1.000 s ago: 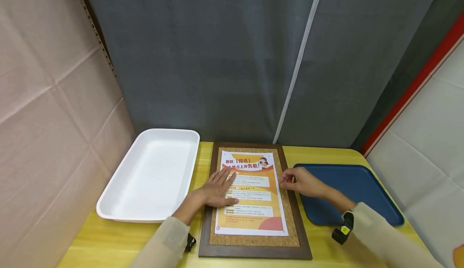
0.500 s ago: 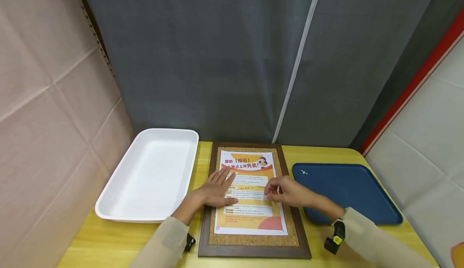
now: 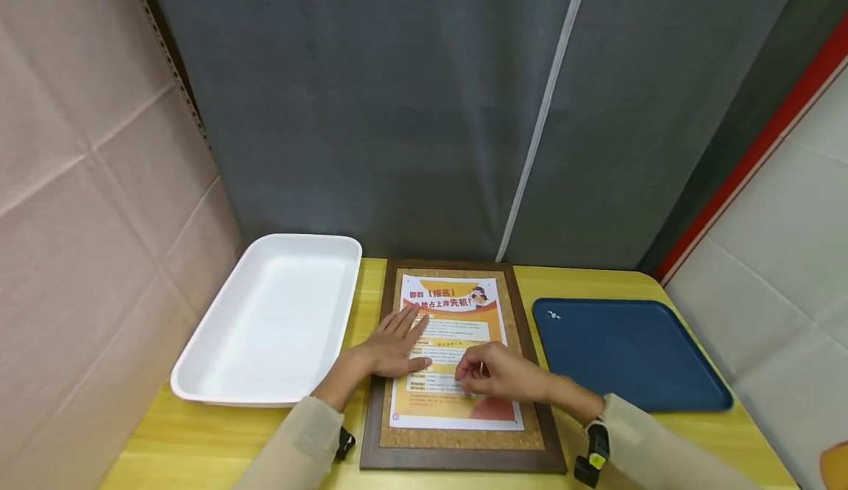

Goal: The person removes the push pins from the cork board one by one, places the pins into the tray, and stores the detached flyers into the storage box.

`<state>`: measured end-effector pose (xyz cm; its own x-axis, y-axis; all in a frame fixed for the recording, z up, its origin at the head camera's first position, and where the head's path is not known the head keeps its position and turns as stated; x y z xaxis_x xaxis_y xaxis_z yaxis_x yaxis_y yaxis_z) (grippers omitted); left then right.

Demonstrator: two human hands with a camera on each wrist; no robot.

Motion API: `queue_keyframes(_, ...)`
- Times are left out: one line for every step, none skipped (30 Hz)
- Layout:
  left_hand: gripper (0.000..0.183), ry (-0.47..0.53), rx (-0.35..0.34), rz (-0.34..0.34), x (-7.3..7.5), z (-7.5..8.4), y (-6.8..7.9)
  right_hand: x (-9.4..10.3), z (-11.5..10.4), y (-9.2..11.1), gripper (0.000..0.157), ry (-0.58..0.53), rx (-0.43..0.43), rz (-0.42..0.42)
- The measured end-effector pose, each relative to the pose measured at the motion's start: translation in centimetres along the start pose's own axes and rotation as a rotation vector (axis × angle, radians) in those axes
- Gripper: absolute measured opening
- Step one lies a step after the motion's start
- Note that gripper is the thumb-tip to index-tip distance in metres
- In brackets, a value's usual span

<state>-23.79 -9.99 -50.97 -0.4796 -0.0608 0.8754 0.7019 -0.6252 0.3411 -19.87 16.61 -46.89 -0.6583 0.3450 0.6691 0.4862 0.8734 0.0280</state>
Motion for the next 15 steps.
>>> queue_keyframes(0.089, 0.004, -0.003, 0.006, -0.2, -0.1, -0.1, -0.2, -0.1, -0.1, 0.003, 0.004, -0.002, -0.001)
queue_keyframes(0.088, -0.001, 0.001, 0.004, -0.2, -0.1, -0.1, -0.5, -0.1, -0.3, 0.003, 0.005, -0.001, -0.002)
queue_keyframes(0.088, -0.011, 0.006, 0.000, -0.2, -0.1, -0.2, -0.8, -0.1, -0.5, 0.003, 0.004, -0.001, -0.004)
queue_keyframes(0.087, -0.018, 0.010, 0.002, -0.1, 0.0, -0.1, -1.0, -0.2, -0.6, 0.004, 0.005, 0.001, -0.005)
queue_keyframes(0.086, -0.022, 0.010, 0.003, 0.0, 0.1, 0.0, -1.2, -0.2, -0.8, 0.004, 0.009, 0.010, -0.005)
queue_keyframes(0.085, -0.029, 0.011, -0.002, 0.1, 0.2, 0.0, -1.4, -0.3, -1.0, 0.005, 0.011, 0.018, -0.004)
queue_keyframes(0.085, -0.033, 0.013, -0.006, 0.3, 0.4, 0.1, -1.6, -0.3, -1.2, 0.006, 0.010, 0.025, -0.004)
queue_keyframes(0.084, -0.036, 0.014, -0.011, 0.5, 0.5, 0.2, -1.8, -0.4, -1.3, 0.006, 0.012, 0.035, -0.003)
queue_keyframes(0.084, -0.034, 0.009, -0.008, 0.4, 0.4, 0.2, -1.9, -0.6, -1.5, 0.006, 0.019, 0.041, -0.002)
queue_keyframes(0.084, -0.027, 0.003, -0.006, 0.2, 0.2, 0.1, -2.1, -0.7, -1.7, 0.006, 0.026, 0.048, 0.000)
queue_keyframes(0.084, -0.013, -0.005, -0.003, 0.2, 0.2, 0.1, -2.2, -0.7, -1.9, 0.005, 0.030, 0.053, -0.001)
queue_keyframes(0.084, -0.007, -0.009, -0.004, 0.1, 0.0, 0.0, -2.4, -0.9, -2.1, 0.004, 0.033, 0.051, -0.001)
queue_keyframes(0.084, 0.004, -0.017, 0.006, 0.0, -0.1, 0.0, -2.5, -1.0, -2.3, 0.003, 0.030, 0.044, -0.003)
queue_keyframes(0.085, 0.012, -0.022, 0.010, -0.1, -0.2, -0.1, -2.7, -1.1, -2.4, 0.002, 0.027, 0.036, -0.004)
queue_keyframes(0.086, 0.010, -0.025, 0.013, -0.3, -0.4, -0.2, -2.9, -1.1, -2.6, 0.002, 0.024, 0.024, -0.004)
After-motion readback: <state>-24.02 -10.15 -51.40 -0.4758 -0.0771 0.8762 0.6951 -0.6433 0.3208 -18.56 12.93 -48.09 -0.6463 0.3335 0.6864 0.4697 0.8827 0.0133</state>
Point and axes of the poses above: each hand's wrist, its own y-axis away from the middle knuckle, its own x-axis out of the back of the hand, z = x × y, the point moved 1 cm from there along -y, towards the middle knuckle, and after that the axes turned 10 degrees about -z, right-handed, at the moved point
